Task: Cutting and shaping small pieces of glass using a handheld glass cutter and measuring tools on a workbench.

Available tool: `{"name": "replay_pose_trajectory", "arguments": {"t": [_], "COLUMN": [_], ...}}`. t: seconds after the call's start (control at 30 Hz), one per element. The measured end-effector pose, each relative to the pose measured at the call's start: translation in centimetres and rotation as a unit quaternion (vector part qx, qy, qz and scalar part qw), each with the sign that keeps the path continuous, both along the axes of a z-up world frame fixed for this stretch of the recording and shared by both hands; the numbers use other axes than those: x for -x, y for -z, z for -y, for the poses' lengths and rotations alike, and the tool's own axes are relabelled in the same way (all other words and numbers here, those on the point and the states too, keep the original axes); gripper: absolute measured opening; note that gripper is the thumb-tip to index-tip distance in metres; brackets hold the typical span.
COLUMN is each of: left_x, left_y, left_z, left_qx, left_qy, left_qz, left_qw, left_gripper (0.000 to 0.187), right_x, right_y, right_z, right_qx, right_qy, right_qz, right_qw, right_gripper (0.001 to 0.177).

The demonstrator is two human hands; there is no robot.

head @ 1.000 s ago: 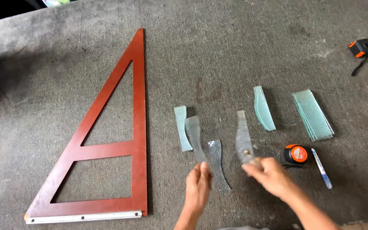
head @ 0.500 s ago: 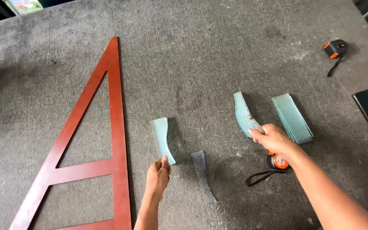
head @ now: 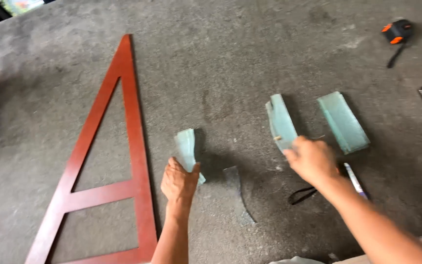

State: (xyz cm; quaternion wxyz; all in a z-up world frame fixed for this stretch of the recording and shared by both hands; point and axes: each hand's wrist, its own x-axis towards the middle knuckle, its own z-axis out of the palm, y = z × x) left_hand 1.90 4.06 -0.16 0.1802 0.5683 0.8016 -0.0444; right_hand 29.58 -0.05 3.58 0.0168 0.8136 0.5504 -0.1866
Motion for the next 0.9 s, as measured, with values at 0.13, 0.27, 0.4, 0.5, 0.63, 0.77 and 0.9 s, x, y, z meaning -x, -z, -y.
{"name": "replay_pose_trajectory", "arguments": {"t": [0.13, 0.27, 0.4, 0.5, 0.63, 0.77, 0.9], "left_x": [-0.5, -0.7, -1.2, -1.3, -1.3, -2.4, -2.9], "left_y": [0.4, 0.4, 0.6, 0.6, 0.2, -3.0, -3.5], "left_z": [-2.0, -2.3, -2.5, -2.7, -2.9, -3.2, -3.3], "left_qx": [0.038, 0.055, 0.077, 0.081, 0.082, 0.084, 0.077], "left_qy": [-0.010, 0.000, 0.032, 0.043, 0.035, 0.006, 0.019], "left_qz": [-0.050, -0.036, -0.061, -0.068, -0.071, -0.052, -0.058], "left_qw": [0.998, 0.998, 0.995, 0.993, 0.994, 0.995, 0.995], "left_gripper": [0.062, 0.066, 0.065, 0.062, 0.062, 0.061, 0.066], "right_x": [2.0, 1.2, 0.3, 0.1, -0.7, -2.1, -3.1], "right_y": [2.7, 4.4, 6.0, 5.6, 3.9, 3.3, 3.9], "right_z": [-1.1, -2.0, -2.2, -2.4, -2.0, -2.0, -2.5], "right_qx": [-0.009, -0.012, -0.010, -0.015, -0.053, -0.081, -0.091], "right_qy": [-0.021, 0.029, 0.046, 0.089, 0.207, 0.207, 0.236], "right_qz": [-0.030, -0.030, -0.031, -0.074, -0.159, -0.195, -0.243], "right_qw": [0.999, 0.999, 0.998, 0.993, 0.964, 0.955, 0.937], "right_gripper": [0.034, 0.043, 0.028, 0.024, 0.016, 0.020, 0.016]}}
